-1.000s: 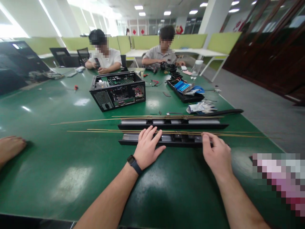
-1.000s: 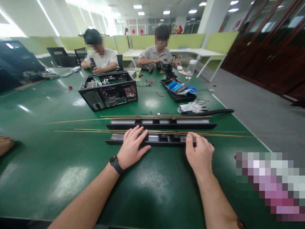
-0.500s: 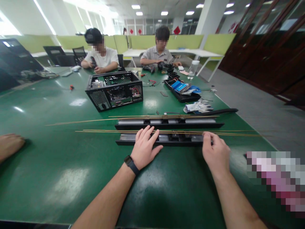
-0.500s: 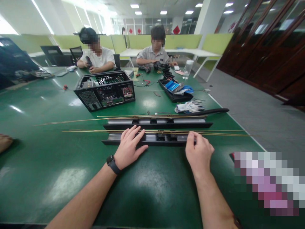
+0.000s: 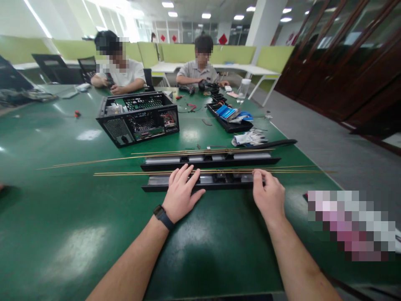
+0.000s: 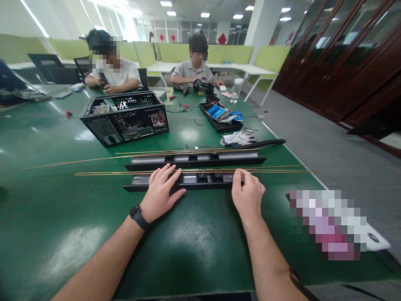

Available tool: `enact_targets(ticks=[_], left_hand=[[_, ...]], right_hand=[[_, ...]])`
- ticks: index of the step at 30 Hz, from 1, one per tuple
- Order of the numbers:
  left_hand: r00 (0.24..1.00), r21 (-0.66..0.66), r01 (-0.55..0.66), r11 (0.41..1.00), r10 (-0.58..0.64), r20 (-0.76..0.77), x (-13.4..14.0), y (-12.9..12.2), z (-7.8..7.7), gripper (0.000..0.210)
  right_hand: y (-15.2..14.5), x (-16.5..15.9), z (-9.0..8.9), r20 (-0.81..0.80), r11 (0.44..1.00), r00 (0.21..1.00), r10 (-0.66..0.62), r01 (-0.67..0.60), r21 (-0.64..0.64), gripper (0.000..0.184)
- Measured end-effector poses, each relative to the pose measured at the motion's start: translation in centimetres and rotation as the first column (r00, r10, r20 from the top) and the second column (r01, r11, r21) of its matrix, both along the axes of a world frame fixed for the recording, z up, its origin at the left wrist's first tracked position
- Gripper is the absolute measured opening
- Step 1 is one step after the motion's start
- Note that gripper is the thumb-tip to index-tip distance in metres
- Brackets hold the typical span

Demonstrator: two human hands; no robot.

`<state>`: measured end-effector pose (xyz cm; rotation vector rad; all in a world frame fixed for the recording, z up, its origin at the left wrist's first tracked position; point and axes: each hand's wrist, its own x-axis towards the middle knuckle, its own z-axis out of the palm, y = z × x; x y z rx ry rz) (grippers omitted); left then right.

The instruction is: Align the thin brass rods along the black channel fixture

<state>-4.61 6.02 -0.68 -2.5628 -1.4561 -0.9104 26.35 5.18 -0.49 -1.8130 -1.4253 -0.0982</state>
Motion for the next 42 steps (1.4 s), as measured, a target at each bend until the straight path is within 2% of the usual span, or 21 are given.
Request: enact_targets(ticks=[7,14,21,27,33,38,42], left_hand=[[1.000,0.009,-0.003,1.000,0.003,-0.026,-0.21,0.07,-0.11,0.060],[1.000,0.020,-0.001,1.000,0.002,-0.028,-0.34,0.18,-0.32,0.060],[0.999,0.028,0.004,1.000,-0.002,-0.046,-0.45,0.22,-0.28,0.059],[0.999,0.019,0.006,1.000,-0.005,-0.042,-0.49,0.24,-0.30,0.060],[1.000,0.023,0.004,1.000,-0.004,-0.028,-0.42,0.26,-0.23,0.060],[0.999,0.017,0.001,1.000,-0.001,-0.037,-0.34,0.21,-0.21,0.059],[0.999,0.016,-0.005,1.000,0.006,-0.034,-0.25,0.14,-0.11,0.059]], right_hand=[[-0.18,-0.78,0.04,-0.009,0.997,0.997,0.070,-0.070,0.036,0.049],[-0.08,-0.02,-0.05,-0.035,1.000,0.999,-0.022,0.023,0.014,0.049],[-0.28,-0.95,-0.01,-0.017,0.997,0.997,0.079,-0.079,0.027,0.047],[-0.27,-0.51,0.15,-0.031,1.000,1.000,0.005,-0.005,0.018,0.047],[-0.37,-0.94,0.24,-0.018,0.997,0.997,0.078,-0.078,0.010,0.046],[-0.20,-0.52,0.24,-0.038,1.000,0.999,0.010,-0.010,0.011,0.047],[-0.18,-0.59,0.16,-0.036,0.998,0.999,0.040,-0.038,0.040,0.047]])
